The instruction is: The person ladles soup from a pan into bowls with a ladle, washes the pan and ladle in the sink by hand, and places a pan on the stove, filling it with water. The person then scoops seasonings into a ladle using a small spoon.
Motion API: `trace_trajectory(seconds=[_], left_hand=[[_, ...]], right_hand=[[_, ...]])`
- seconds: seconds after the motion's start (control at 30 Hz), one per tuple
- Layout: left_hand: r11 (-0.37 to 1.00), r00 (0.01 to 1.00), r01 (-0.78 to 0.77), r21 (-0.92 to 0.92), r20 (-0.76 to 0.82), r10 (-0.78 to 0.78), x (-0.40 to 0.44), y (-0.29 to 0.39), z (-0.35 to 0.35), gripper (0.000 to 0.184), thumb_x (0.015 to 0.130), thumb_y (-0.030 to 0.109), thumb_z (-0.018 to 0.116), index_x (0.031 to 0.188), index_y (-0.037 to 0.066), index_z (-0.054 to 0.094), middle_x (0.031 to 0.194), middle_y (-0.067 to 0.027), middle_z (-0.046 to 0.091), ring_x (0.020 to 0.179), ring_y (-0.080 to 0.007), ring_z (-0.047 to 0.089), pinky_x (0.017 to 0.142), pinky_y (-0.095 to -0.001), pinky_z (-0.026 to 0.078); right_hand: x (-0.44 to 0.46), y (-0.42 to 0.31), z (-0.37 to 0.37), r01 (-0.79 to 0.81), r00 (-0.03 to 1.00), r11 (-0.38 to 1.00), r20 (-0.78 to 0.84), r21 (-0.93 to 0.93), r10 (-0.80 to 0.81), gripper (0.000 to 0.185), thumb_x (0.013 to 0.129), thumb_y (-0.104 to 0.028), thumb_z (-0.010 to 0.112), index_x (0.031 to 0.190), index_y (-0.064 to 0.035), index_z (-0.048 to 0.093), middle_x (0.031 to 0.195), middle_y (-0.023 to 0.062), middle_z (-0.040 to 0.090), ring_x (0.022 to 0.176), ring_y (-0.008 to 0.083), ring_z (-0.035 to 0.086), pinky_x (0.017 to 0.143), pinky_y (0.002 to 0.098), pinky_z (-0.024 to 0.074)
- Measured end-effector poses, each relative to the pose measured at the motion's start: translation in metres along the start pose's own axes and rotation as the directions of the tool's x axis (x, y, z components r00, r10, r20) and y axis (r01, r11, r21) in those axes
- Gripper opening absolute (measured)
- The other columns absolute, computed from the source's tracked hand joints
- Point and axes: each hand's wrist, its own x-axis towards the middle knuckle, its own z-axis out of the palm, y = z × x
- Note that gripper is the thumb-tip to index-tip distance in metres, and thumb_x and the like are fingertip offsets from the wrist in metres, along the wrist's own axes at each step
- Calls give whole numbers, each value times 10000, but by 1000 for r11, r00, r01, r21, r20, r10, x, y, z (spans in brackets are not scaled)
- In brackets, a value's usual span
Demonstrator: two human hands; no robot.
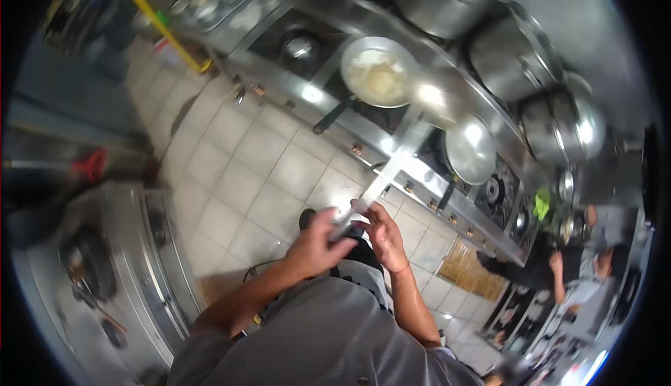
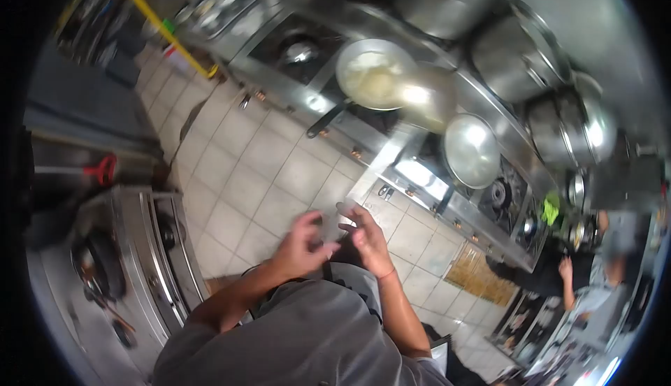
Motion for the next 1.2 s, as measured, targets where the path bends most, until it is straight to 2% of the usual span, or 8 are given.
trace_trajectory(seconds=[0.13,0.27,0.37,0.43,0.5,0.57,0.93,1.2], left_hand=[[810,976,-120,-574,80,201,33,-11,24,702,994,230,721,1520,-30,334,1167,-133,705,1151,-196,636,1033,-426,483],[863,924,265,-429,-142,-354,134,-202,61,438,1080,449,531,1137,20,593,887,-79,690,814,-150,639,768,-305,519],[595,789,418,-687,-49,-612,241,-310,68,675,1023,687,458,993,27,596,827,-79,639,705,-180,629,571,-361,502],[399,710,216,-891,-137,-690,307,-372,102,765,994,742,466,1074,-7,597,868,-127,647,732,-218,657,640,-374,584],[211,644,96,-973,-101,-758,347,-380,102,736,1016,689,493,1120,-33,594,943,-164,657,769,-246,675,697,-390,621],[69,653,130,-989,34,-757,368,-395,111,702,1031,644,517,1143,-45,591,989,-180,661,795,-259,685,720,-400,632],[263,733,-50,-963,-214,-645,367,-394,109,353,984,183,744,1228,-18,588,1056,-136,698,898,-243,730,792,-355,657],[202,747,-50,-978,-171,-642,364,-394,107,388,982,189,754,1268,-16,590,1018,-122,706,877,-230,734,816,-356,662]], right_hand=[[18,1,-17,288,760,943,-559,-167,-331,118,1030,-140,588,1044,-23,573,899,105,666,871,248,701,883,451,603],[-10,-41,-109,-101,391,934,-877,-341,-278,134,1048,-247,604,1057,-114,592,767,-14,548,586,110,523,484,270,450],[-90,-20,-259,152,611,987,-781,-43,-128,139,1058,-245,555,1121,-126,590,665,-35,466,477,83,424,399,270,340],[-111,-22,-257,-311,386,886,-897,-345,-214,291,1082,-266,509,832,-118,510,570,-48,343,415,118,366,357,287,305],[-146,-23,-293,-373,436,893,-897,-251,-71,365,1059,-250,521,721,-150,429,524,-50,289,361,119,320,334,303,279],[-142,-28,-261,-745,150,646,-985,-168,-83,299,1043,-280,620,1193,-28,678,705,-17,552,526,99,469,398,257,348],[-128,-19,-256,-868,15,448,-892,213,452,444,1083,-334,519,673,-189,429,526,-25,383,377,149,351,325,303,299],[-121,-29,-254,-786,11,599,-965,154,262,387,1045,-309,587,710,-178,445,535,-18,377,379,141,346,319,307,288]])
